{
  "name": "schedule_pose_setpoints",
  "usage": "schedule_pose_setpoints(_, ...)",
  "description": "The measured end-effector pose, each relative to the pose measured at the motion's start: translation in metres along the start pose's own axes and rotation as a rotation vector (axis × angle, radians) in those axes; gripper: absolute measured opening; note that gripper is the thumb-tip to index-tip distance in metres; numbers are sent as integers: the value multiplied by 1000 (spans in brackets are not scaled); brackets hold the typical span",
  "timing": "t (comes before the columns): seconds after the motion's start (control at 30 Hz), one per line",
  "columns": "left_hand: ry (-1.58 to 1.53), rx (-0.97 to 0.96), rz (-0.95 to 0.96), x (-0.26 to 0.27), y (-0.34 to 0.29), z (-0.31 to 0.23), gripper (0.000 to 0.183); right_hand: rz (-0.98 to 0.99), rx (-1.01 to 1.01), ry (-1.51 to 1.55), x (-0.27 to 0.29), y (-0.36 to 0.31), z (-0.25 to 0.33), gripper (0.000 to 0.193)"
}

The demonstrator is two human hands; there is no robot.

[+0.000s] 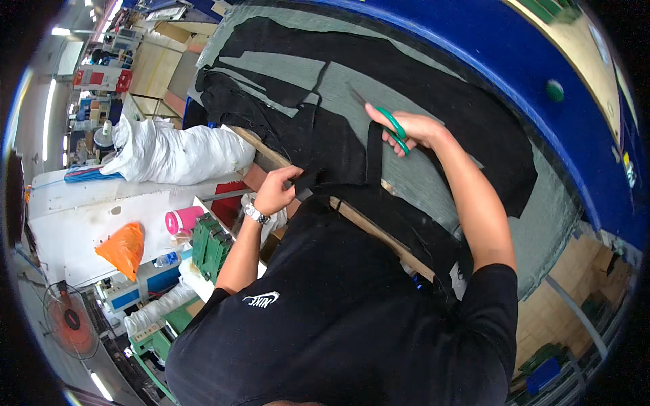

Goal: Placing a template on fabric and cutting out patterns for shoe manufacturing.

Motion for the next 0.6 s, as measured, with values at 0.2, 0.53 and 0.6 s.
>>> schedule_pose_setpoints(0.2,-187,-22,-31,17,10,49,26,1,-129,-87,-11,20,26,90)
schedule_pose_setpoints(0.53,-599,-105,433,59,69,91,12,-340,-209,526,-111,-144,-119,80)
schedule_pose_setpoints(0.6,-541,-167,523,60,85,88,14,-477,-218,666,-137,-168,-135,80)
Point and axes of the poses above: each hand's wrist, its own y-axis towards the middle knuckle, its own x-axis out of the back of the hand, z = x × y, the point moved 6 cm from there along y, towards the middle knuckle, and after that the axes turned 8 degrees about y, right-handed, at the moved point
